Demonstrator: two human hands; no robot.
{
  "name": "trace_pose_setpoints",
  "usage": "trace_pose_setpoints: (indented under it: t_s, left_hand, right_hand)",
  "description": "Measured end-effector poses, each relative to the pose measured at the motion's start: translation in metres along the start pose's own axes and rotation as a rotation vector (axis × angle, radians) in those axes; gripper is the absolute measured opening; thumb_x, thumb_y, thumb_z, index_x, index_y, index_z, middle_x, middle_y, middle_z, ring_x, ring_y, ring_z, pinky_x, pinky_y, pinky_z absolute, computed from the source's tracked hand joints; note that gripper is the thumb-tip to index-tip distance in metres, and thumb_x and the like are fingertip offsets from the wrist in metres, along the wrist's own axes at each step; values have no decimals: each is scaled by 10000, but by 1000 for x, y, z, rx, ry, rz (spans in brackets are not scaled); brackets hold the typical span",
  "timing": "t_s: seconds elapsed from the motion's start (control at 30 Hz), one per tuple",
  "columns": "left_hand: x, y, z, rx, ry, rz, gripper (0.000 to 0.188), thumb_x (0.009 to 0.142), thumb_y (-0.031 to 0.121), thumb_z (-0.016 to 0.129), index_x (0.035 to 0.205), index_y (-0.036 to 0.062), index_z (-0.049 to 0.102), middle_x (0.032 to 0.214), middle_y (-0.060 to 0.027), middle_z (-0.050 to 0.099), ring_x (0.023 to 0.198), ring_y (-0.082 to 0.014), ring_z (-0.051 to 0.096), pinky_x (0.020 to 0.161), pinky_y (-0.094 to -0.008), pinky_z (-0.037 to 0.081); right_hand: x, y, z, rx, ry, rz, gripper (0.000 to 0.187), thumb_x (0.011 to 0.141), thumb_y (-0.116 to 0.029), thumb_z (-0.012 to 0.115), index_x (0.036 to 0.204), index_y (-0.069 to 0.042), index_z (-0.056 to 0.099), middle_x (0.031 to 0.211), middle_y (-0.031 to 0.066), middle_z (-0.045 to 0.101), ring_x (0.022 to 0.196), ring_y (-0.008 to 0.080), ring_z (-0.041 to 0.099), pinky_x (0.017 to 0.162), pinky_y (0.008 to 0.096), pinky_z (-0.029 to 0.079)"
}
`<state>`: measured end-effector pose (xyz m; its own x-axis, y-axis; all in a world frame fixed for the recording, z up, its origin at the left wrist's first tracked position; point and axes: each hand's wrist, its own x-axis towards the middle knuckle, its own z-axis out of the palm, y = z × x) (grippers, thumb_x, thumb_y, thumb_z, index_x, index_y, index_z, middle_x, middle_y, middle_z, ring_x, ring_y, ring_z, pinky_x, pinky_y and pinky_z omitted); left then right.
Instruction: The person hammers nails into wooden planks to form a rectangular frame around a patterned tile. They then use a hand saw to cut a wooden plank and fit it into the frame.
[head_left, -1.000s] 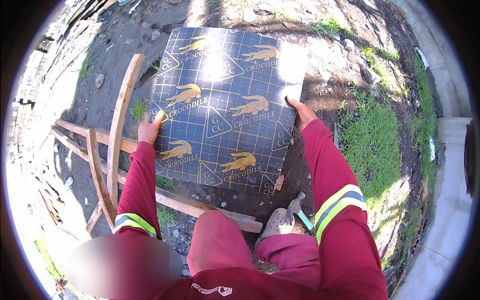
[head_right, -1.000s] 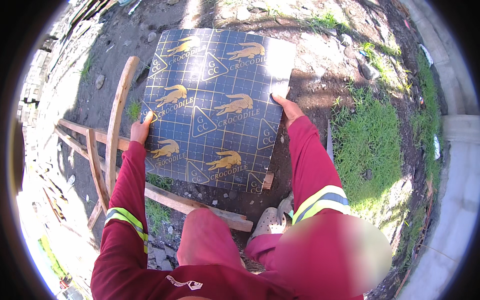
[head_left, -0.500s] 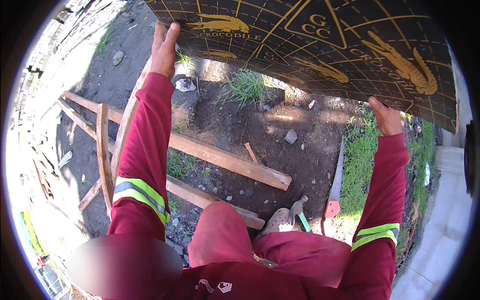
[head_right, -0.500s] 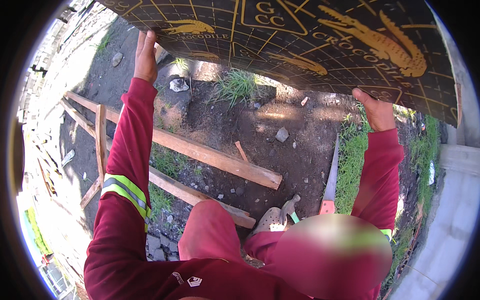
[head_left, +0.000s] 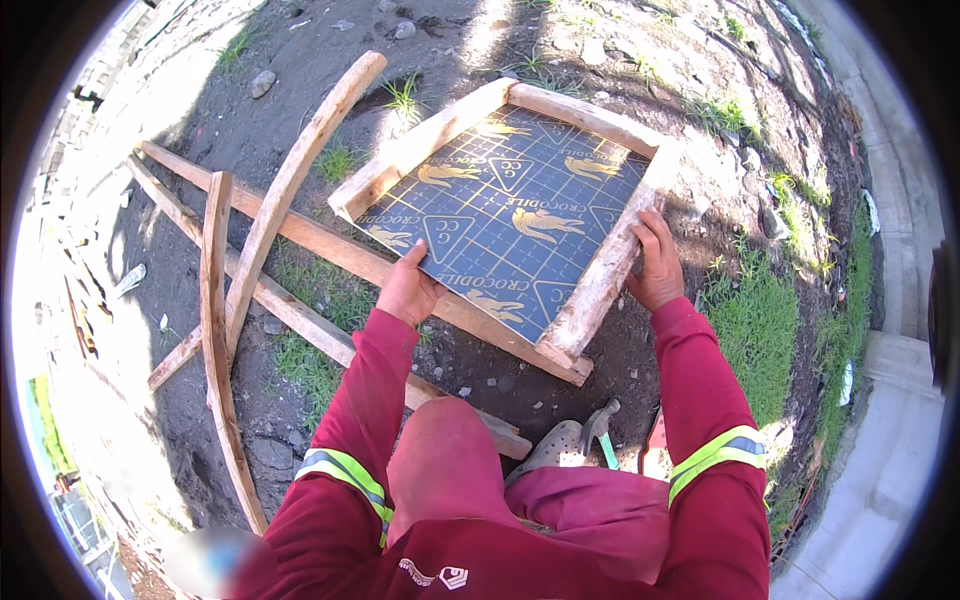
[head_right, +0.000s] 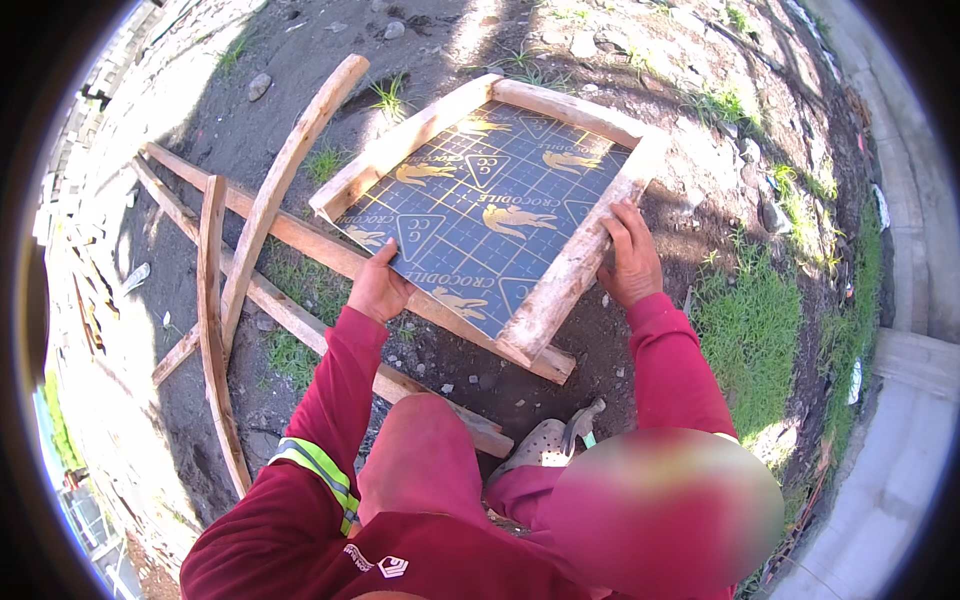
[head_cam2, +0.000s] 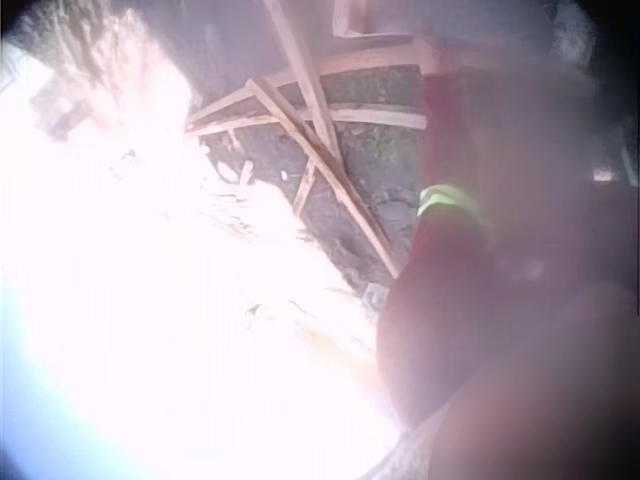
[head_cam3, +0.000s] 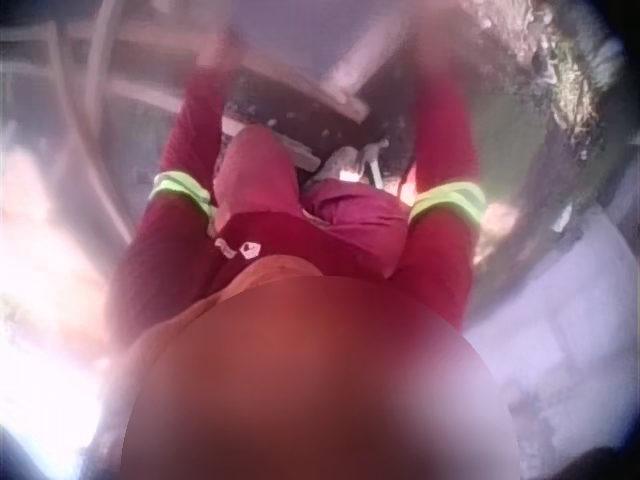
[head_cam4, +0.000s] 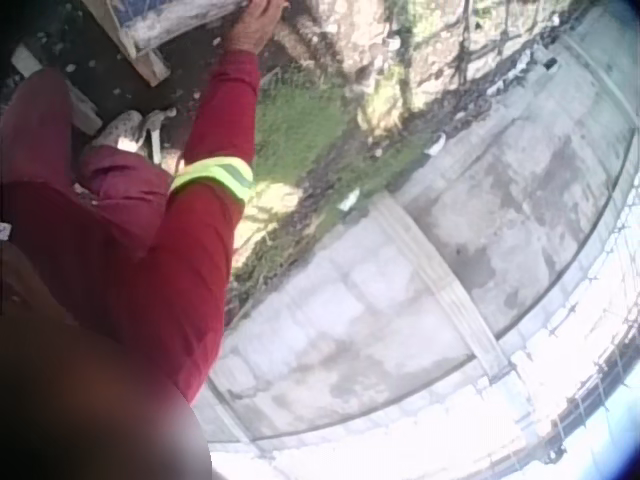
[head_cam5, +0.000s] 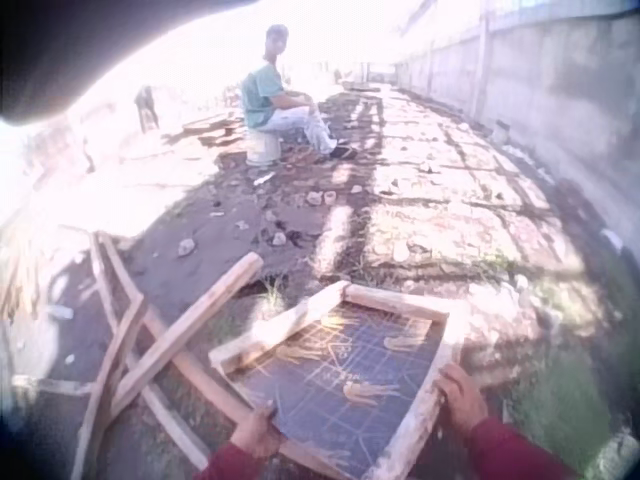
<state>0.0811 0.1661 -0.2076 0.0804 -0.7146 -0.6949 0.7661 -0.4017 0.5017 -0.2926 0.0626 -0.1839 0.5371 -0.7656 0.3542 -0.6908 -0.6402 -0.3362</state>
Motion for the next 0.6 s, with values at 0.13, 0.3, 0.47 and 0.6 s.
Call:
trace_pose_setpoints:
  t_s: [0.13, 0.3, 0.47, 0.6]
  left_hand:
    - [-29, -84, 5, -19, -20, -169, 356, 1030, 277, 448, 1272, 18, 484, 1205, -127, 608, 1081, -283, 615, 975, -465, 483]
    - [-70, -142, 20, -136, 35, -415, 369, 1026, 268, 465, 1278, -1, 473, 1258, -158, 561, 1177, -288, 552, 1048, -441, 425]
    - [-98, -106, -3, 240, -118, -501, 510, 979, 342, 546, 1346, 1, 446, 1217, -131, 578, 1094, -233, 583, 953, -375, 477]
    - [-119, -54, -72, 756, -51, -44, 461, 939, 297, 607, 1298, 20, 520, 1056, -99, 661, 954, -174, 638, 810, -327, 516]
  right_hand:
    - [-51, 8, -30, -187, -289, 256, 719, 685, 73, 677, 1340, -113, 445, 1397, 225, 408, 1278, 432, 426, 1059, 463, 389]
    - [-119, 0, -77, -86, -386, 442, 686, 748, 15, 688, 1370, -47, 405, 1357, 232, 427, 1247, 433, 442, 1054, 453, 383]
    - [-163, -16, -103, 212, -432, 742, 626, 786, -7, 711, 1348, -26, 437, 1251, 176, 540, 1061, 289, 572, 879, 395, 487]
    - [-140, -38, -147, 182, -563, 744, 499, 859, -108, 678, 1303, -7, 475, 1179, 183, 596, 1001, 251, 622, 784, 360, 511]
